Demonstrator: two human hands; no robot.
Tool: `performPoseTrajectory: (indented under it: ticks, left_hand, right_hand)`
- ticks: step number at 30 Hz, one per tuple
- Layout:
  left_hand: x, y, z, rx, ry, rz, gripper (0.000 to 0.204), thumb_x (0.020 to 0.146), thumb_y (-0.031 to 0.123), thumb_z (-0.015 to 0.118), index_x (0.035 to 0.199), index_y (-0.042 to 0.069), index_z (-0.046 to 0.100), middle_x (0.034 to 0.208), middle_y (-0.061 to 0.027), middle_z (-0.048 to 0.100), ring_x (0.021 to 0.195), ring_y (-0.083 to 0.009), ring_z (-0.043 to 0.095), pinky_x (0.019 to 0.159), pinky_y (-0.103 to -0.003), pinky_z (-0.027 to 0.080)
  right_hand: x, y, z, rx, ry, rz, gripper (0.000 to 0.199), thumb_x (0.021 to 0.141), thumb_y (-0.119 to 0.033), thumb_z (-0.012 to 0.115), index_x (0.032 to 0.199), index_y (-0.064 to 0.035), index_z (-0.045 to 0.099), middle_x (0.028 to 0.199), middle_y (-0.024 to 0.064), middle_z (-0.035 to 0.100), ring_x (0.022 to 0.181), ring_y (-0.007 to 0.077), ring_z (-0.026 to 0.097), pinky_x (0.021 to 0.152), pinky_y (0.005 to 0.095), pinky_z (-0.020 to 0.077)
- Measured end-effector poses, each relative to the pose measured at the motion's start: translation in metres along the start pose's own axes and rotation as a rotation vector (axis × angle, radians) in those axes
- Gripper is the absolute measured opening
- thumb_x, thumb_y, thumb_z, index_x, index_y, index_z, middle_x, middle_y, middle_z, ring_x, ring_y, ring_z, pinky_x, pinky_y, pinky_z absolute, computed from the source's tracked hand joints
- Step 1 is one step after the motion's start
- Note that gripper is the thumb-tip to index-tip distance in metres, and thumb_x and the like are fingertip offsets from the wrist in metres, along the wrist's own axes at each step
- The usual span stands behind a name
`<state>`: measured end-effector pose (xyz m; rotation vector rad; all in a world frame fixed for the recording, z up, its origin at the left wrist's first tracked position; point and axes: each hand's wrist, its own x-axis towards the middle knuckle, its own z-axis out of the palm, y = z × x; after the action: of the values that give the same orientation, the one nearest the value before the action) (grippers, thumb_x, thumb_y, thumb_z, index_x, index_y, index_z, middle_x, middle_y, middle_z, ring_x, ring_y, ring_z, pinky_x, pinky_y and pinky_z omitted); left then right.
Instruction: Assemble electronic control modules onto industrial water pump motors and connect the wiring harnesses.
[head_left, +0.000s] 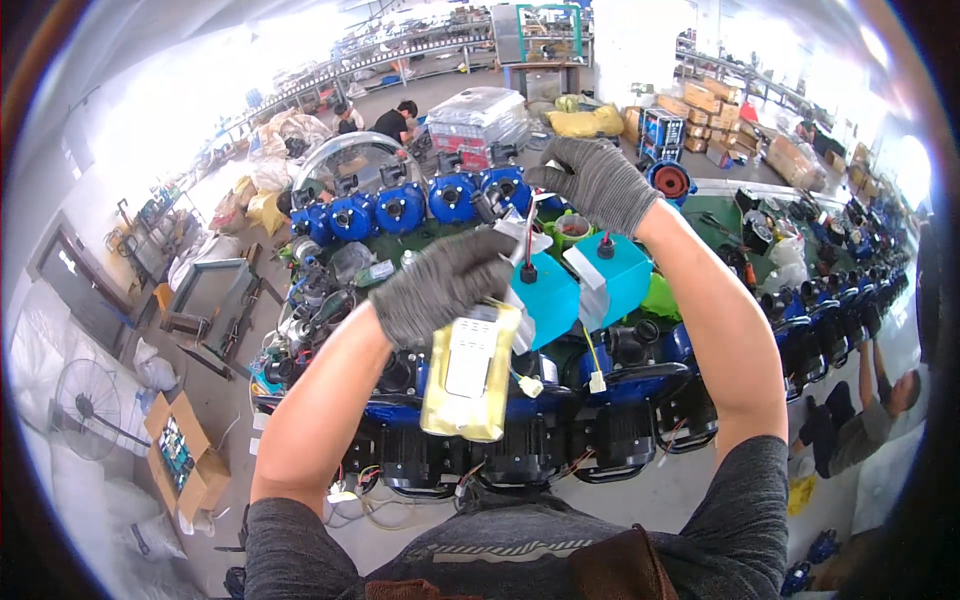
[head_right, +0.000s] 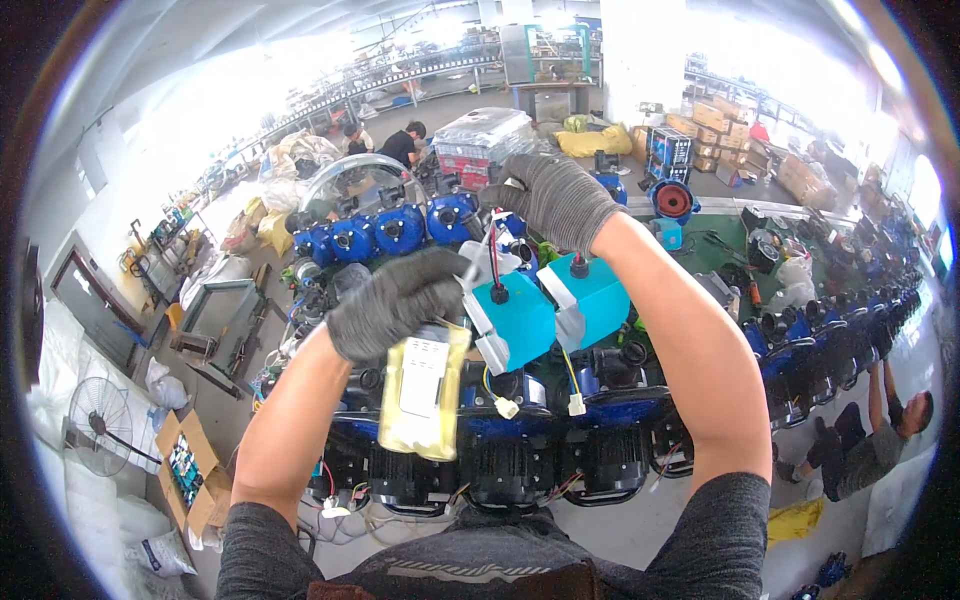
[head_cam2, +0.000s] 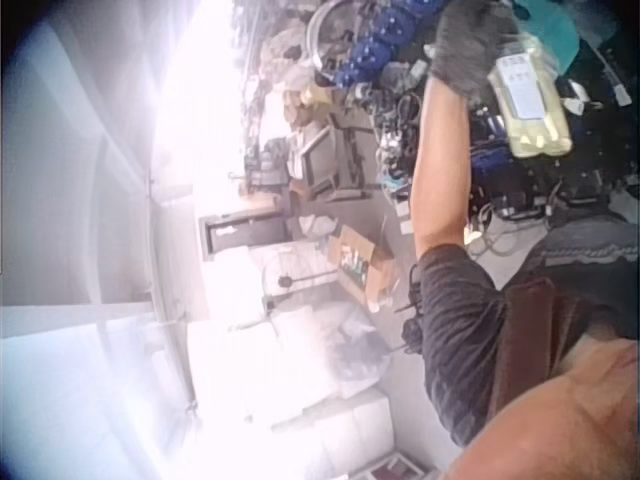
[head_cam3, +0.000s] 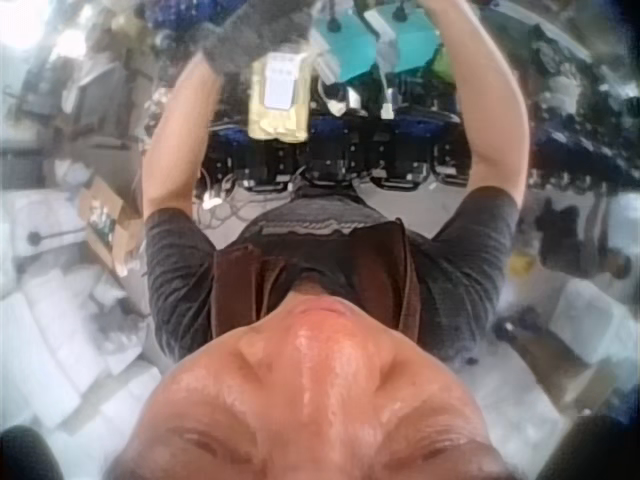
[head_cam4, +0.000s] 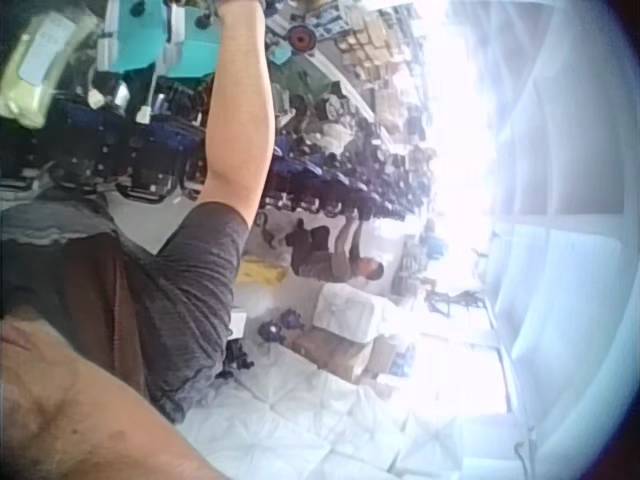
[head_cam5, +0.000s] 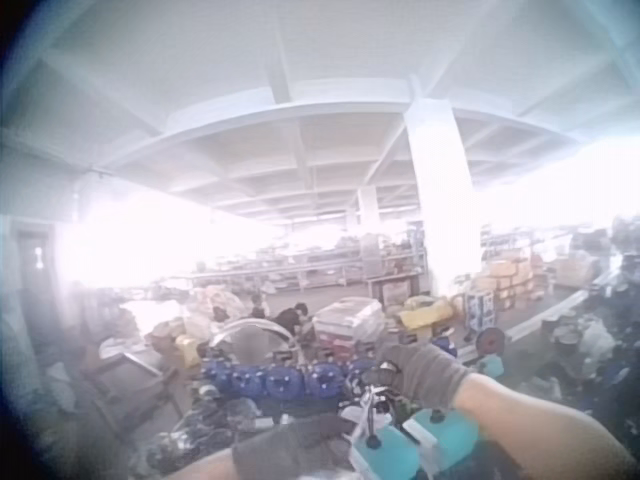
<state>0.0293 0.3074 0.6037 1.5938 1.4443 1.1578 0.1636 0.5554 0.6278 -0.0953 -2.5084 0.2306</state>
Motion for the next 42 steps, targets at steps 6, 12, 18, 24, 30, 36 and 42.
performPoseTrajectory:
  ticks: [6, 12, 18, 24, 30, 36, 42]
  left_hand:
    - [0.009, -0.025, 0.013, 0.243, -0.225, 0.061, 0.043, 0.106, 0.03, 0.058, 0.141, 0.005, 0.057, 0.12, -0.0132, 0.069, 0.108, -0.0218, 0.069, 0.096, -0.037, 0.054]
    - [0.03, -0.037, 0.008, 0.628, 0.442, 0.275, 0.044, 0.102, 0.031, 0.066, 0.136, 0.005, 0.057, 0.107, -0.0084, 0.064, 0.099, -0.017, 0.061, 0.09, -0.035, 0.053]
    - [0.058, -0.022, -0.007, 0.047, 0.175, 0.273, 0.044, 0.104, 0.034, 0.065, 0.131, 0.0, 0.056, 0.098, -0.0041, 0.064, 0.088, -0.0108, 0.059, 0.079, -0.03, 0.051]
    - [0.051, -0.001, -0.014, 0.155, 0.428, -0.005, 0.021, 0.103, 0.021, 0.062, 0.105, 0.0, 0.063, 0.08, -0.0025, 0.062, 0.064, -0.008, 0.055, 0.055, -0.026, 0.045]
    - [0.059, 0.018, -0.019, -0.346, 0.366, -0.072, 0.02, 0.105, 0.017, 0.057, 0.119, 0.003, 0.056, 0.092, -0.0101, 0.069, 0.063, -0.0159, 0.066, 0.04, -0.024, 0.039]
    - [0.056, 0.031, -0.032, -0.41, 0.373, -0.035, 0.032, 0.106, 0.017, 0.059, 0.136, 0.01, 0.051, 0.131, -0.0143, 0.067, 0.111, -0.0232, 0.072, 0.037, -0.016, 0.037]
    - [0.033, 0.049, -0.043, -0.065, 0.277, -0.131, 0.048, 0.105, 0.025, 0.062, 0.15, 0.018, 0.045, 0.121, -0.01, 0.071, 0.083, -0.0124, 0.069, 0.043, -0.02, 0.036]
  right_hand:
    - [0.002, -0.024, -0.015, 0.241, -0.086, 0.061, 0.032, 0.099, -0.036, 0.069, 0.109, -0.0054, 0.072, 0.098, 0.0162, 0.072, 0.089, 0.0284, 0.068, 0.084, 0.0399, 0.0545]
    - [0.006, -0.033, -0.025, 0.312, -0.12, 0.018, 0.039, 0.099, -0.042, 0.068, 0.105, -0.0034, 0.071, 0.093, 0.0164, 0.071, 0.085, 0.0253, 0.068, 0.079, 0.0387, 0.0542]
    - [0.007, -0.048, -0.025, 0.269, -0.12, -0.031, 0.044, 0.098, -0.047, 0.066, 0.106, -0.0045, 0.071, 0.091, 0.0166, 0.071, 0.087, 0.0294, 0.069, 0.08, 0.0399, 0.054]
    - [-0.008, -0.066, -0.026, 0.098, -0.01, 0.085, 0.041, 0.097, -0.041, 0.072, 0.114, -0.0039, 0.066, 0.089, 0.0156, 0.07, 0.083, 0.0274, 0.068, 0.077, 0.0387, 0.0537]
    - [-0.034, -0.076, -0.03, 0.474, -0.378, -0.068, 0.024, 0.093, -0.022, 0.078, 0.108, -0.0052, 0.071, 0.096, 0.0073, 0.076, 0.087, 0.0168, 0.072, 0.082, 0.0335, 0.0585]
    - [-0.061, -0.067, -0.031, 0.556, -0.588, -0.078, 0.023, 0.094, -0.016, 0.075, 0.115, -0.0081, 0.073, 0.108, 0.0067, 0.075, 0.101, 0.0194, 0.07, 0.091, 0.0362, 0.0547]
    - [-0.063, -0.046, -0.04, 0.676, -0.349, -0.135, 0.02, 0.102, -0.016, 0.064, 0.118, -0.0063, 0.071, 0.113, 0.0074, 0.074, 0.112, 0.02, 0.07, 0.1, 0.0376, 0.0557]
